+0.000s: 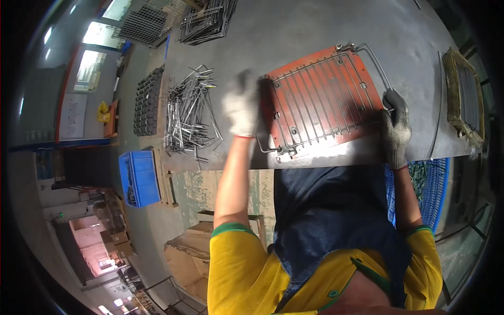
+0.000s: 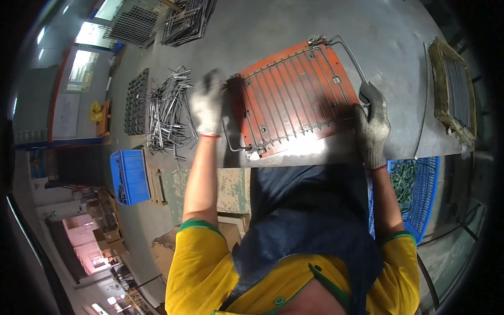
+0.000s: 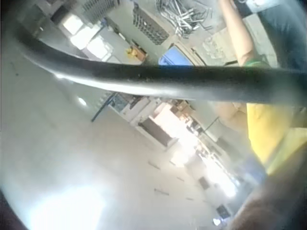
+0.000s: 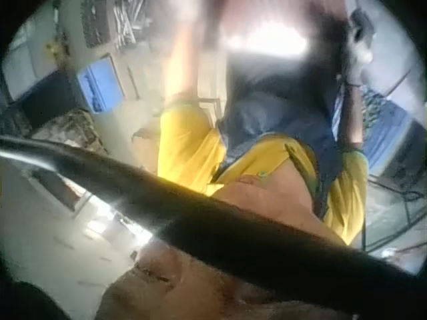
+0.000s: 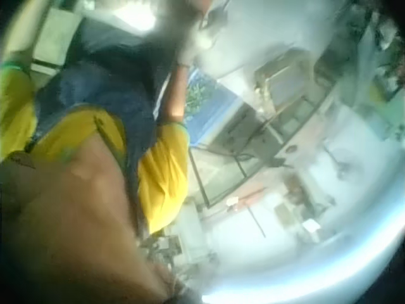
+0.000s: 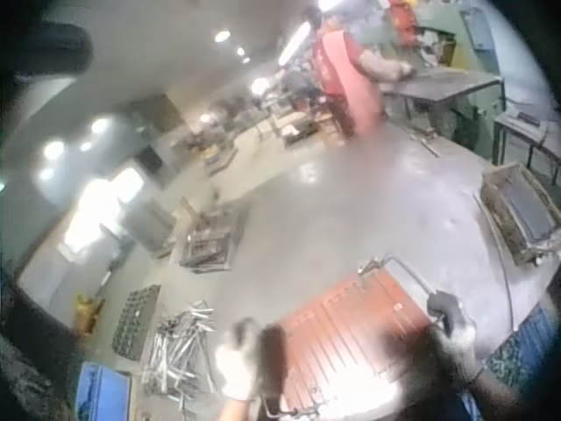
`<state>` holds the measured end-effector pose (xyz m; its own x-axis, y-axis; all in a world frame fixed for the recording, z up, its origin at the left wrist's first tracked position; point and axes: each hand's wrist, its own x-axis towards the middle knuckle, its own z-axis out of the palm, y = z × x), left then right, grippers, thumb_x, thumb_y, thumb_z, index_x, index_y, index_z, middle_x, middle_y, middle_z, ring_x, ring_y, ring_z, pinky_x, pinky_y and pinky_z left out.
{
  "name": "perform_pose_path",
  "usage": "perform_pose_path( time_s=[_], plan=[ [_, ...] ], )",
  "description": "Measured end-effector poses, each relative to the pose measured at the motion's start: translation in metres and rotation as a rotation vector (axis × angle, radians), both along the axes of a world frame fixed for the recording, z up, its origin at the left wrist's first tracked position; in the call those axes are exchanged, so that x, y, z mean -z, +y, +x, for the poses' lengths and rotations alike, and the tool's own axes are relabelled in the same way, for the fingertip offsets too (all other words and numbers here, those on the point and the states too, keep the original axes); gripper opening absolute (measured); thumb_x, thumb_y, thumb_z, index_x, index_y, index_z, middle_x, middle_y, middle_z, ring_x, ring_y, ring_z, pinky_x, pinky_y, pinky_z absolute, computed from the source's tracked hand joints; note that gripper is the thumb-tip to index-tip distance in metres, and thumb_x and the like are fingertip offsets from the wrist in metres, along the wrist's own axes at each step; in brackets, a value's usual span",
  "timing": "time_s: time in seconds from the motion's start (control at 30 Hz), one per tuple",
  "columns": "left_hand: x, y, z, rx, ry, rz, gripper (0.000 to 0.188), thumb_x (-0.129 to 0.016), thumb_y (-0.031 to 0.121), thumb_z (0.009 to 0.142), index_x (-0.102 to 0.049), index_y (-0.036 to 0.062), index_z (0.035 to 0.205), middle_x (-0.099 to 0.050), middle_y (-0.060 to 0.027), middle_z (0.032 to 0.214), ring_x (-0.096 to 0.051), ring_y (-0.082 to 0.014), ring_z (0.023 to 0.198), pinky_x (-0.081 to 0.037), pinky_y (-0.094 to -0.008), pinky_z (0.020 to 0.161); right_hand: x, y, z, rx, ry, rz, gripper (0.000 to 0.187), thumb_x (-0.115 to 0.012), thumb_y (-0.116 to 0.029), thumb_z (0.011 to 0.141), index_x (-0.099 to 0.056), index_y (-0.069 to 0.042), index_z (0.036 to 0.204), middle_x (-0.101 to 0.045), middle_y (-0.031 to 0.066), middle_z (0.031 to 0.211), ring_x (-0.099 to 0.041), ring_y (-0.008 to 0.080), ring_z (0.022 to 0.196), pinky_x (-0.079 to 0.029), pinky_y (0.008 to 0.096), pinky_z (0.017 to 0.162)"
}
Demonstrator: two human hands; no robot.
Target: The person inserts metal rods into slots on an orange jig to assemble a metal grid. They repeatedly pick up rods from a pile, place them into the jig, and then remove the completed grid to place it on a stack. The process is repeated for multiple units.
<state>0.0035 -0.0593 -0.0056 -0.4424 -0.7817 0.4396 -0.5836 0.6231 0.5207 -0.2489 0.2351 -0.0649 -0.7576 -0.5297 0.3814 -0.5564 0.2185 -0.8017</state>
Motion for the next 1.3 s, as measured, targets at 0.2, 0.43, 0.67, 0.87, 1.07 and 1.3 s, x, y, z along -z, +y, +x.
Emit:
perform_pose_path(
  time_s=[0.2,0.43,0.67,0.87,1.07,1.3],
  plan=[
    [0.009,-0.073,0.126,-0.675,-0.345,0.130,0.051,-0.062,0.049,0.091,-0.074,0.0022,0.107,-0.074,-0.0227,0.097,-0.071,-0.0397,0.092,-0.054,-0.0480,0.082,-0.001,-0.001,0.001,-0.005,-0.014,0.040,0.044,-0.065,-0.009,0.090,-0.060,-0.008,0.134,-0.059,0.0134,0.136,-0.060,0.0254,0.122,-0.048,0.0366,0.104],
    [0.006,-0.095,0.149,-0.452,-0.215,0.474,0.046,-0.066,0.042,0.087,-0.076,-0.0006,0.100,-0.074,-0.0212,0.083,-0.073,-0.0338,0.080,-0.054,-0.0424,0.073,0.009,-0.004,0.000,-0.031,-0.175,-0.044,0.041,-0.064,-0.009,0.092,-0.061,-0.008,0.132,-0.061,0.0103,0.131,-0.062,0.0215,0.118,-0.049,0.0345,0.102],
    [-0.028,-0.089,0.160,-0.560,-0.267,0.314,0.041,-0.063,0.041,0.087,-0.077,0.0039,0.098,-0.074,-0.0219,0.089,-0.073,-0.0380,0.087,-0.055,-0.0467,0.077,-0.023,-0.006,-0.002,-0.060,-0.447,-0.113,0.042,-0.061,-0.012,0.098,-0.057,-0.007,0.139,-0.061,0.0099,0.135,-0.060,0.0213,0.122,-0.050,0.0337,0.102],
    [-0.088,-0.020,0.117,-0.097,0.836,0.760,0.027,-0.064,0.024,0.100,-0.068,0.0003,0.112,-0.069,-0.0079,0.092,-0.067,-0.0174,0.074,-0.056,-0.0304,0.066,-0.060,0.007,0.016,-0.275,0.151,0.339,0.051,-0.070,-0.007,0.086,-0.058,-0.010,0.136,-0.068,0.0082,0.118,-0.070,0.0211,0.092,-0.058,0.0338,0.079],
    [-0.069,0.091,0.021,0.237,0.967,1.264,0.027,-0.062,0.021,0.101,-0.063,-0.0014,0.116,-0.068,-0.0113,0.092,-0.066,-0.0194,0.075,-0.057,-0.0326,0.068,-0.056,-0.050,0.129,-0.772,-0.825,0.024,0.040,-0.061,-0.032,0.100,-0.063,-0.003,0.128,-0.073,0.0044,0.101,-0.065,0.0085,0.088,-0.053,0.0255,0.073],
    [-0.030,0.068,0.015,0.176,0.417,1.253,0.019,-0.065,0.018,0.098,-0.067,-0.0013,0.097,-0.070,-0.0087,0.079,-0.067,-0.0135,0.067,-0.056,-0.0258,0.064,-0.069,-0.053,0.146,-0.607,-0.188,0.286,0.031,-0.061,-0.027,0.097,-0.066,-0.007,0.120,-0.071,0.0095,0.105,-0.069,0.0206,0.084,-0.057,0.0358,0.069]
  ],
)
